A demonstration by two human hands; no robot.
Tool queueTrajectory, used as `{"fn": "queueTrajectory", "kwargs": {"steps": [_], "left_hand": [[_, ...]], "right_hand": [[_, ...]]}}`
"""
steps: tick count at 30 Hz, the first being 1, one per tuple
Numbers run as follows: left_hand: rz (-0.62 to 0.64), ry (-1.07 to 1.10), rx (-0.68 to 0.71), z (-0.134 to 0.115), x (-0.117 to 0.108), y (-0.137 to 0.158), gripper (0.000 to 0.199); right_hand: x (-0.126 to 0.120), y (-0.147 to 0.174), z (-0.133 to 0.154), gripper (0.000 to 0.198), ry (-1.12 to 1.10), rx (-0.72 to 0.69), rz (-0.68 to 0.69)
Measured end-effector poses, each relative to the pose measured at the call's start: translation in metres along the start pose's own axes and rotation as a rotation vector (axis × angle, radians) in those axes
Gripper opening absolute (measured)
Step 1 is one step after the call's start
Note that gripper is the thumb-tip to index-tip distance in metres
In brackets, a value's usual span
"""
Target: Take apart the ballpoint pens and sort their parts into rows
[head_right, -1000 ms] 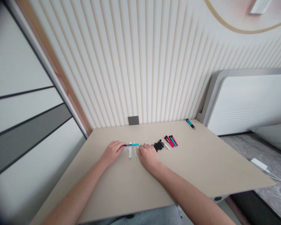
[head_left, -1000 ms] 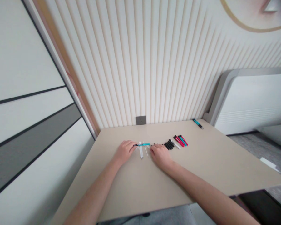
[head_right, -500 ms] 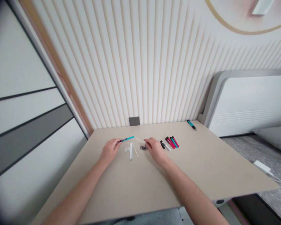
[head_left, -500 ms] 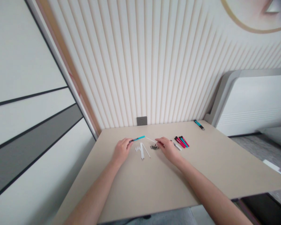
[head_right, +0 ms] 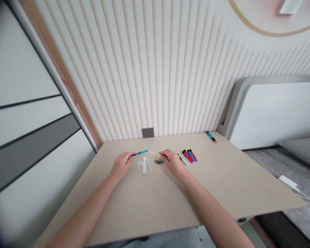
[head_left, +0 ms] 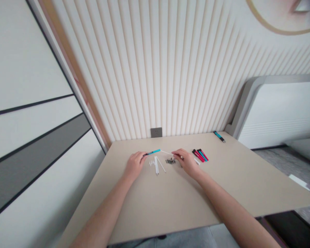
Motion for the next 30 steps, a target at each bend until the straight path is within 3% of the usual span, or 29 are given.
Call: {"fn": "queueTrajectory", "kwargs": {"steps": [21,30], "left_hand": [[-0.011,0.008,0.037,-0.0022,-0.0014,-0.0011,0.02],[0.017,0.136,0.024,-0.0011,0.0,-0.0006,0.017]], "right_hand": [[-0.0056,-0.003,0.0021,0.019,-0.006,-0.012,-0.02],[-0.0046,-0.0032,0.0023,0.019,-0.058,-0.029,-0.006]]}}
Point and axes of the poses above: each hand's wrist, its own y-axis away from the middle knuckle, its own x-axis out of the palm, z = x × y, the point moved 2 cm from there along -y, towards the middle knuckle, and after that the axes turned 9 degrees about -z, right-handed, at the moved point
